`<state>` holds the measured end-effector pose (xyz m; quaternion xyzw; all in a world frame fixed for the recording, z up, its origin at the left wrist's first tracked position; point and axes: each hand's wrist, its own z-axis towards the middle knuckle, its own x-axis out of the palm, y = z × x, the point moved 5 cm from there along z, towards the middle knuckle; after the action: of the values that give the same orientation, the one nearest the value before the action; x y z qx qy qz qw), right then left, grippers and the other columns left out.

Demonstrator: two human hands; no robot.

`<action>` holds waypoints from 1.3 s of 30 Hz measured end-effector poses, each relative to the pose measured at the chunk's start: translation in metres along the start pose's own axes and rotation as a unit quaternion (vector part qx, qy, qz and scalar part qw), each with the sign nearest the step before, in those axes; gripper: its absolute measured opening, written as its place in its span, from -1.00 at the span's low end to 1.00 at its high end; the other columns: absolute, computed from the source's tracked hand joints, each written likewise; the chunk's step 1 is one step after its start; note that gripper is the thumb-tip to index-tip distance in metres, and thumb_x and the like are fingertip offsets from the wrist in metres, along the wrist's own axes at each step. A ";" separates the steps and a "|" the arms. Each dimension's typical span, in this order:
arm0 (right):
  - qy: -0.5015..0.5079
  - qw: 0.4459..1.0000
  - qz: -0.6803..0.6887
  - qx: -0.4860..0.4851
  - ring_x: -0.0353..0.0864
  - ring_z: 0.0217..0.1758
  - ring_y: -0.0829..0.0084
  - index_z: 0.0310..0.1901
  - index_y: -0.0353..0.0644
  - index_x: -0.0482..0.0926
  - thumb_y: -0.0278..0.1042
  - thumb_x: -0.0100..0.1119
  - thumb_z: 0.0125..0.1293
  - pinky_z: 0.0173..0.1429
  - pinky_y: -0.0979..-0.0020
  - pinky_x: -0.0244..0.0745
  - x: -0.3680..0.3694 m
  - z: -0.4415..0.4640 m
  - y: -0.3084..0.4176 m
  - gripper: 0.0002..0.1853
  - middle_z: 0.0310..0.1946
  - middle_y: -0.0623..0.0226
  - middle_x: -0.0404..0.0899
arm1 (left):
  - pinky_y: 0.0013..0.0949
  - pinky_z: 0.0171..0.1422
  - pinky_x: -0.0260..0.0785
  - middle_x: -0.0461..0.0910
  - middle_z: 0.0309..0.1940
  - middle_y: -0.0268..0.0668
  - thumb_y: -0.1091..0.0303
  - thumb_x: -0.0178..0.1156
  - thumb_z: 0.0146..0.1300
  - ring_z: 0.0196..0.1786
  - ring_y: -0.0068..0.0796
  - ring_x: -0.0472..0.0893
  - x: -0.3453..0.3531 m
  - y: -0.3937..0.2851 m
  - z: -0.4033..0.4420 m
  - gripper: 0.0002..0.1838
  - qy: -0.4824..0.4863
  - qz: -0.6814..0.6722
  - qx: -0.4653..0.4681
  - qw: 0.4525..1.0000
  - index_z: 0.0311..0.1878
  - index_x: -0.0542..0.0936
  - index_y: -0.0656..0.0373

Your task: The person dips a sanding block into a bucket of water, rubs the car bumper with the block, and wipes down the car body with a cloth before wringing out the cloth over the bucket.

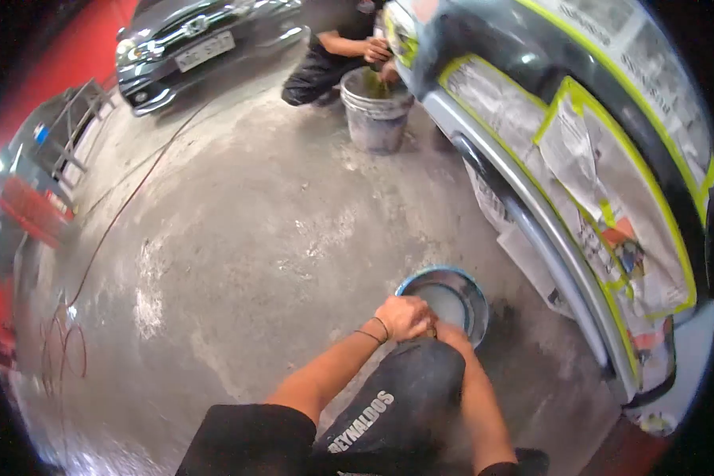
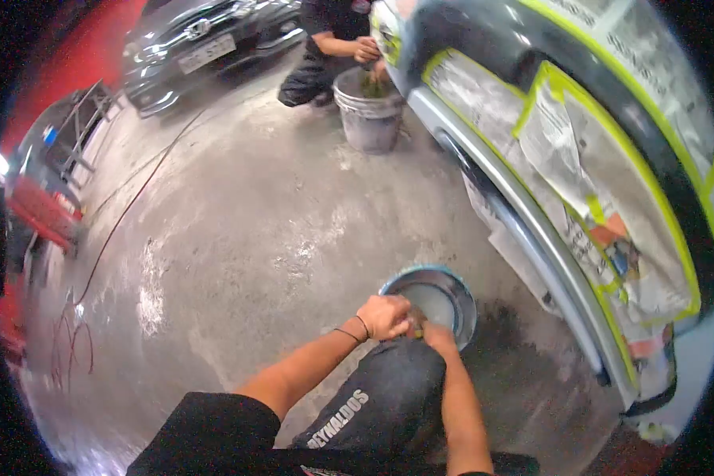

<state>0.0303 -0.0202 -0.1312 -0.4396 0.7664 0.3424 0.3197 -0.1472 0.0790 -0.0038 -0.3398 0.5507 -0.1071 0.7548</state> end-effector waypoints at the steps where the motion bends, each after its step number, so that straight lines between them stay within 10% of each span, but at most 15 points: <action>1: 0.017 1.000 -0.012 -0.021 0.72 0.15 -0.20 0.32 -0.02 0.52 -0.22 0.35 0.28 0.18 -0.17 0.57 0.005 0.001 0.000 -0.45 0.03 -0.05 0.75 | 0.01 -0.08 0.58 0.67 -0.27 -0.13 0.05 0.25 0.30 -0.14 0.04 0.70 0.004 0.003 0.000 -0.68 -0.034 0.011 -0.022 0.999 -0.15 0.60 0.13; 10: -0.142 0.985 0.096 0.025 0.74 0.02 -0.15 0.07 -0.20 0.66 -0.35 0.27 0.22 0.06 -0.10 0.62 -0.094 -0.061 0.017 -0.63 -0.08 -0.17 0.74 | -0.01 -0.18 0.58 0.69 -0.26 -0.14 0.16 0.32 0.31 -0.24 -0.01 0.72 0.026 -0.007 0.014 -0.76 -0.127 0.069 -0.010 0.989 -0.13 0.65 0.11; 13: -0.340 0.916 0.213 0.022 0.79 0.02 -0.04 0.11 -0.29 0.66 -0.41 0.30 0.22 0.05 -0.01 0.66 -0.095 -0.116 -0.014 -0.60 -0.09 -0.25 0.72 | -0.05 -0.21 0.55 0.61 -0.35 -0.19 0.23 0.35 0.27 -0.28 -0.08 0.69 0.035 0.002 0.018 -0.82 -0.125 0.071 0.009 0.990 -0.24 0.60 0.09; 16: -0.368 0.816 0.440 0.073 0.80 0.03 0.14 0.24 -0.27 0.61 -0.40 0.31 0.26 0.10 0.12 0.65 -0.071 -0.163 -0.040 -0.52 -0.02 -0.12 0.75 | -0.03 -0.21 0.54 0.61 -0.36 -0.19 0.20 0.36 0.27 -0.26 -0.05 0.69 0.040 0.019 0.013 -0.80 -0.068 0.112 -0.023 0.991 -0.27 0.57 0.08; 21: -0.369 0.387 0.843 0.062 0.69 0.08 0.52 0.31 -0.11 0.62 -0.29 0.24 0.56 0.11 0.39 0.61 -0.041 -0.257 -0.098 -0.65 0.08 0.45 0.74 | -0.13 -0.19 0.49 0.63 -0.30 -0.18 0.19 0.39 0.32 -0.26 -0.06 0.67 0.032 0.033 0.007 -0.73 -0.051 0.130 -0.055 0.989 -0.12 0.64 0.20; 26: -0.625 0.523 0.538 0.215 0.62 0.00 0.68 0.22 -0.07 0.75 -0.11 0.24 0.61 0.12 0.44 0.53 -0.076 -0.368 -0.164 -0.67 -0.07 0.51 0.78 | -0.07 -0.17 0.52 0.64 -0.30 -0.19 0.23 0.40 0.29 -0.24 -0.03 0.68 0.028 0.025 0.007 -0.80 -0.050 0.101 -0.062 0.992 -0.17 0.64 0.11; 29: -0.714 0.560 0.298 0.295 0.70 0.10 0.48 0.30 -0.13 0.69 -0.26 0.13 0.65 0.21 0.39 0.54 -0.126 -0.439 -0.174 -0.66 0.09 0.19 0.80 | 0.03 -0.18 0.56 0.66 -0.29 -0.17 0.25 0.38 0.26 -0.21 0.04 0.70 0.030 0.027 0.007 -0.85 -0.073 0.109 -0.047 0.990 -0.22 0.61 0.03; 36: -0.712 0.616 -0.047 0.335 0.48 0.45 -0.08 0.39 -0.25 0.55 -0.47 0.06 0.50 0.57 0.04 0.32 -0.187 -0.455 -0.174 -0.55 0.38 0.02 0.56 | -0.16 0.01 0.60 0.76 -0.02 -0.17 0.29 0.34 0.37 -0.03 -0.02 0.75 0.012 0.007 0.005 -0.74 -0.003 0.172 -0.109 0.979 0.06 0.69 0.15; 39: -0.673 0.687 -0.145 0.231 0.51 0.43 -0.02 0.34 -0.21 0.59 -0.47 0.13 0.36 0.54 -0.03 0.34 -0.214 -0.390 -0.124 -0.50 0.35 0.12 0.59 | 0.04 -0.14 0.57 0.67 -0.24 -0.19 0.21 0.42 0.24 -0.17 0.04 0.71 0.021 0.019 0.003 -0.80 -0.093 0.150 -0.044 0.983 -0.21 0.60 0.03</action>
<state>0.1549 -0.2837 0.2268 -0.1089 0.3270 0.3080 0.8868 -0.1402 0.0830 -0.0315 -0.2943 0.5267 0.0640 0.7949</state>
